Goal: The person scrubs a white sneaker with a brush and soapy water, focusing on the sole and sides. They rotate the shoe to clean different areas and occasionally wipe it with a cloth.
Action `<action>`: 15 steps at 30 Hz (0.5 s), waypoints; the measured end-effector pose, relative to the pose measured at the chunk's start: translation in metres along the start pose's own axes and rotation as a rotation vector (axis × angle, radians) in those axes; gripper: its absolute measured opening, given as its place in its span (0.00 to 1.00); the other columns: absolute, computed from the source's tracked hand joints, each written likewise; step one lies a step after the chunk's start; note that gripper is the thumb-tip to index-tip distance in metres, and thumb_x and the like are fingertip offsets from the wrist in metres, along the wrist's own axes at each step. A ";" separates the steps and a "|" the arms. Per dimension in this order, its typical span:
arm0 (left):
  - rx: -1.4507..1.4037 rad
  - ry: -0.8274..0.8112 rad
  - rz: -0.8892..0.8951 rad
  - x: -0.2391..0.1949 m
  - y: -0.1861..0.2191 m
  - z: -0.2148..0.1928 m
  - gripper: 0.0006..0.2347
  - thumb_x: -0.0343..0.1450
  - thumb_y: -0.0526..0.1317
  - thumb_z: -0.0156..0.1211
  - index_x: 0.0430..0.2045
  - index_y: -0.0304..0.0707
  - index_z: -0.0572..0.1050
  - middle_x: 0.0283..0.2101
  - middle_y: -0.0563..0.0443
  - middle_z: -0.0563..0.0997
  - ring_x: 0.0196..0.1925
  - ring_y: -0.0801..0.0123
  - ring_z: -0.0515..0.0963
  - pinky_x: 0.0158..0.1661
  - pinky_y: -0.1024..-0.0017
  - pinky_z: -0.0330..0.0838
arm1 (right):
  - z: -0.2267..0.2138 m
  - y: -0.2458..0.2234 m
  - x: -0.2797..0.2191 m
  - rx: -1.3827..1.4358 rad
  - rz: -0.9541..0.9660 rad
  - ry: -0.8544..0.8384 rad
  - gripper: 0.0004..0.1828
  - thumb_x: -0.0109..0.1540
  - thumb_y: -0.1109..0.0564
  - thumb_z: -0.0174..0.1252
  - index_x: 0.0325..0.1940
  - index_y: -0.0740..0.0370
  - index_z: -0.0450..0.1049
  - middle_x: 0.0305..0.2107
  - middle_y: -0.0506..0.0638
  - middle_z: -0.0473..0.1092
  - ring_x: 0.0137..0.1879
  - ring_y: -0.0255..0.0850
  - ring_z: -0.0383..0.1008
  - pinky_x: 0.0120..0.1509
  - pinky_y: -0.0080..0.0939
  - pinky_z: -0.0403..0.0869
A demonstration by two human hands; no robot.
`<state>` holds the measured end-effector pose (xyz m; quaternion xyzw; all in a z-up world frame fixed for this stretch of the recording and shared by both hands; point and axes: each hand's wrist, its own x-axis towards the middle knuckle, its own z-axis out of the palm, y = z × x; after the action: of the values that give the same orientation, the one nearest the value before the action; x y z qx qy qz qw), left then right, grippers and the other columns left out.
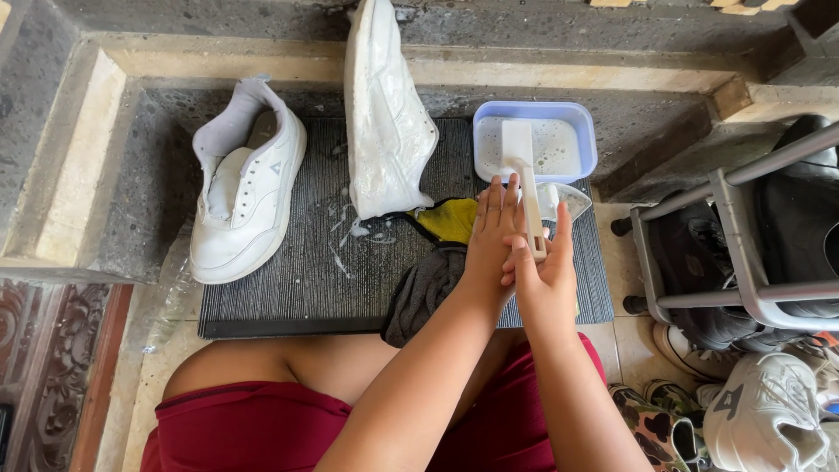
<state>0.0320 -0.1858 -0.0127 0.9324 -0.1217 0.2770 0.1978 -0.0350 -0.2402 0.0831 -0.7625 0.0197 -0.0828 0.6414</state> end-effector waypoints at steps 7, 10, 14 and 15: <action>-0.014 0.027 -0.055 -0.009 -0.003 0.015 0.23 0.71 0.47 0.56 0.60 0.35 0.69 0.73 0.34 0.60 0.76 0.36 0.55 0.72 0.44 0.51 | -0.007 0.033 -0.003 0.387 0.060 0.007 0.40 0.69 0.68 0.41 0.82 0.55 0.34 0.55 0.63 0.71 0.37 0.38 0.75 0.35 0.30 0.78; -0.002 0.028 -0.186 -0.012 -0.006 0.024 0.21 0.73 0.53 0.52 0.56 0.40 0.71 0.67 0.37 0.69 0.72 0.37 0.63 0.66 0.33 0.55 | -0.012 0.046 -0.006 0.424 0.122 0.104 0.37 0.72 0.64 0.42 0.82 0.60 0.35 0.46 0.57 0.75 0.30 0.33 0.73 0.29 0.25 0.76; -0.112 0.011 -0.281 -0.004 -0.006 0.003 0.17 0.75 0.50 0.48 0.54 0.45 0.70 0.71 0.39 0.64 0.71 0.39 0.65 0.61 0.28 0.58 | -0.014 0.053 -0.015 0.355 0.117 0.131 0.33 0.73 0.61 0.44 0.80 0.64 0.42 0.37 0.54 0.73 0.27 0.31 0.68 0.24 0.24 0.70; -0.173 0.096 -0.314 -0.001 -0.007 -0.005 0.13 0.75 0.45 0.49 0.51 0.46 0.72 0.69 0.41 0.67 0.68 0.41 0.71 0.58 0.29 0.64 | -0.013 0.052 -0.019 0.357 0.119 0.130 0.33 0.72 0.62 0.45 0.80 0.63 0.42 0.38 0.54 0.71 0.28 0.32 0.68 0.27 0.27 0.73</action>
<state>0.0312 -0.1774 -0.0117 0.9052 0.0114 0.2754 0.3235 -0.0514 -0.2597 0.0322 -0.6273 0.0912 -0.0960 0.7674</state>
